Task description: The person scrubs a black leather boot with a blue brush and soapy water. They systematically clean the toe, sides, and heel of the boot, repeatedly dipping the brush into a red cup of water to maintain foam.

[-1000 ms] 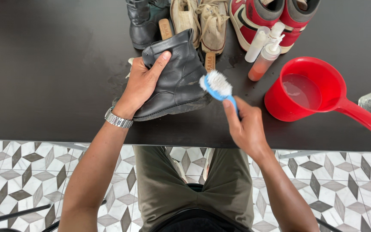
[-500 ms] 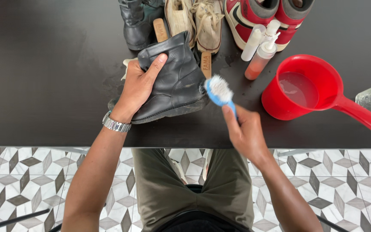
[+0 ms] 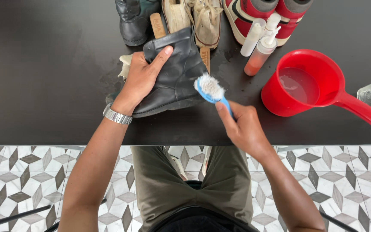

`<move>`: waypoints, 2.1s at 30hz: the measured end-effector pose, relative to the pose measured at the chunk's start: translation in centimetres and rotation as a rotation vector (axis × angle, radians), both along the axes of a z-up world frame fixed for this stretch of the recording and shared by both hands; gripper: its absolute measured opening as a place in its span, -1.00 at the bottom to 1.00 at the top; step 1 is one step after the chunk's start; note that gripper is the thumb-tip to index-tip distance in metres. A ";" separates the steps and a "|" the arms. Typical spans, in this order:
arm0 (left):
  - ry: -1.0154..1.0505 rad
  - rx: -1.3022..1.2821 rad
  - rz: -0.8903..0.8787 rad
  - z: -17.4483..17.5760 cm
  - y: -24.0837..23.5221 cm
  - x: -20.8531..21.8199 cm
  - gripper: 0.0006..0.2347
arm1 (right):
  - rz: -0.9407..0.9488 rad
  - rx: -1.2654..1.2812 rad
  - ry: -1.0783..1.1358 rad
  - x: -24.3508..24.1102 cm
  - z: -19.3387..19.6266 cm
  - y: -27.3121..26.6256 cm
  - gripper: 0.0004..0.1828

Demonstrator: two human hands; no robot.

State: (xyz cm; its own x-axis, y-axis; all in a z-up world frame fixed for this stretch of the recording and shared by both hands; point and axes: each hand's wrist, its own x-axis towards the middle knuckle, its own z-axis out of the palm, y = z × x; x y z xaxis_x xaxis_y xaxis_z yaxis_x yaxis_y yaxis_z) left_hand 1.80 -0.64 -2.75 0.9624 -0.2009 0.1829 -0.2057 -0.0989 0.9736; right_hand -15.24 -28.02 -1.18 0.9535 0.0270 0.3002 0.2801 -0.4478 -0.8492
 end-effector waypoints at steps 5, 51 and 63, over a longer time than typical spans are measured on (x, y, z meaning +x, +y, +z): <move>-0.018 -0.021 0.009 -0.1 -0.3 0.4 -0.70 | 0.010 -0.007 0.003 0.3 0.1 0.1 -0.41; 0.017 0.267 0.009 4.3 2.1 -0.1 -0.41 | 0.232 -0.301 0.124 3.5 1.3 2.1 -0.46; -0.011 0.328 0.086 3.0 2.8 0.7 -0.38 | 0.079 -0.490 0.581 2.7 4.0 -0.6 -0.40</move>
State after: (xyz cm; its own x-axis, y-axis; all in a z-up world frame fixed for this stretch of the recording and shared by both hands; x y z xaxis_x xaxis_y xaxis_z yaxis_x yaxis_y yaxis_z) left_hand 2.46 2.19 0.24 0.9766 -0.1690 0.1329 -0.1938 -0.4239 0.8848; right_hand -12.56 -28.67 2.80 0.9441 0.1022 -0.3133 -0.1045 -0.8088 -0.5787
